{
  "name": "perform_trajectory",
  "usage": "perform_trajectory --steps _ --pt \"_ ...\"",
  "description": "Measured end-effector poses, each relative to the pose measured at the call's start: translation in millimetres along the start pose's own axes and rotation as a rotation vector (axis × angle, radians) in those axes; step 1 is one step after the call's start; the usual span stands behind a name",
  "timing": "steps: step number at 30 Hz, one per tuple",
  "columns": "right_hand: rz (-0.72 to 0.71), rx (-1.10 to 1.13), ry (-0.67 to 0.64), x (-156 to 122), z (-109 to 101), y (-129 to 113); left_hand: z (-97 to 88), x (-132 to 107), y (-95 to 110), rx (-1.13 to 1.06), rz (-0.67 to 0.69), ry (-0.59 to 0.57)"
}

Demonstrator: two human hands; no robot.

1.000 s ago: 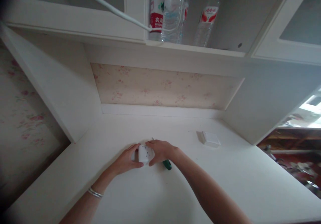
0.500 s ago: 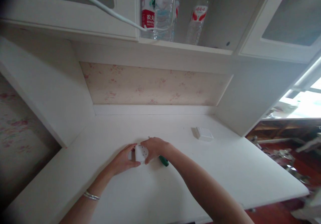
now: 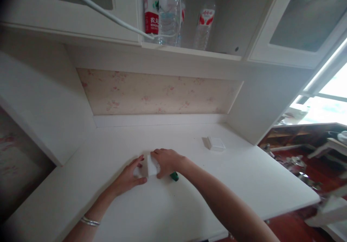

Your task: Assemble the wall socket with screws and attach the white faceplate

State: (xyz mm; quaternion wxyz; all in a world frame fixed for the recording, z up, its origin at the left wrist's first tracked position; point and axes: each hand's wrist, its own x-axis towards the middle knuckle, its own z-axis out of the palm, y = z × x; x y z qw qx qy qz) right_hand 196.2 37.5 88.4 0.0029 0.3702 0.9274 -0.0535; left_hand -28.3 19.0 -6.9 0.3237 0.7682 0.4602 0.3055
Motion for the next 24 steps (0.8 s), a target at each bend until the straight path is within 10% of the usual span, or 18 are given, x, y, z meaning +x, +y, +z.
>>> perform_trajectory --steps 6,13,24 --pt "0.229 0.017 0.038 -68 -19 65 -0.8 1 3 -0.024 -0.002 -0.014" --pt "0.544 0.029 -0.011 -165 7 154 2.4 3 6 0.152 0.073 0.010" --pt "0.565 0.016 -0.059 -218 36 182 8.1 2 9 0.248 0.087 0.047"
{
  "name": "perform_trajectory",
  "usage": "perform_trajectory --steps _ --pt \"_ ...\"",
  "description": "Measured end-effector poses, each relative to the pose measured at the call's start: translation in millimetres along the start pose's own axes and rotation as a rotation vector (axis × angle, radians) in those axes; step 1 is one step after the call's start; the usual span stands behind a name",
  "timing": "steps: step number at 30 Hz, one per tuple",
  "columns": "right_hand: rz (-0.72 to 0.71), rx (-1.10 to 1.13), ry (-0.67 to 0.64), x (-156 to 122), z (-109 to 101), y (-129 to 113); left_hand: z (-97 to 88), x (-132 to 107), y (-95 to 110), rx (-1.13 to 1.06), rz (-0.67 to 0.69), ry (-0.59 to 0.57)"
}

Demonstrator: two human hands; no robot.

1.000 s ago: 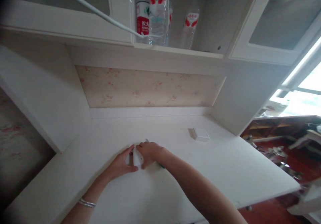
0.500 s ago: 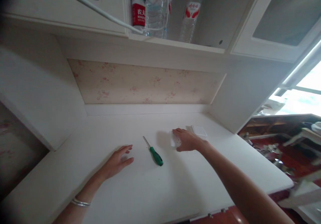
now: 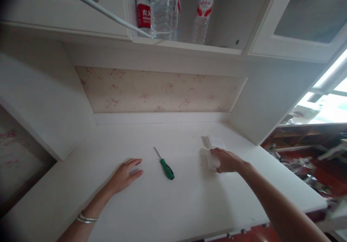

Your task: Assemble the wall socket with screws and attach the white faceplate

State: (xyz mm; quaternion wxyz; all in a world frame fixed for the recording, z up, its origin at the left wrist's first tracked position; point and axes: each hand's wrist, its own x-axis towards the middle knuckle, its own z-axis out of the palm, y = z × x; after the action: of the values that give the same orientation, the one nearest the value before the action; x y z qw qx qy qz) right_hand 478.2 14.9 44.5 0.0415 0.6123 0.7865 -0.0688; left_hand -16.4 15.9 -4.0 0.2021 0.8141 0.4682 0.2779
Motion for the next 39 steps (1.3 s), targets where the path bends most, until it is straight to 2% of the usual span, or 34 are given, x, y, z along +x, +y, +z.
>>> perform_trajectory --steps 9,20,24,31,35,39 --pt "0.007 0.040 0.055 -8 4 24 2.5 0 -2 0.005 -0.003 0.011" --pt "-0.036 0.038 0.009 2 -8 24 3.5 0 -4 0.012 -0.015 0.004" --pt "0.049 0.078 0.006 -3 1 25 2.6 1 -5 0.021 -0.013 -0.004" --pt "0.249 0.137 0.093 -14 26 16 3.5 1 -5 0.044 0.011 0.007" --pt "0.225 0.243 0.166 -15 36 20 3.5 0 -3 0.035 0.005 0.010" --pt "0.187 0.306 0.209 -16 37 22 4.0 0 -5 0.038 0.009 0.017"
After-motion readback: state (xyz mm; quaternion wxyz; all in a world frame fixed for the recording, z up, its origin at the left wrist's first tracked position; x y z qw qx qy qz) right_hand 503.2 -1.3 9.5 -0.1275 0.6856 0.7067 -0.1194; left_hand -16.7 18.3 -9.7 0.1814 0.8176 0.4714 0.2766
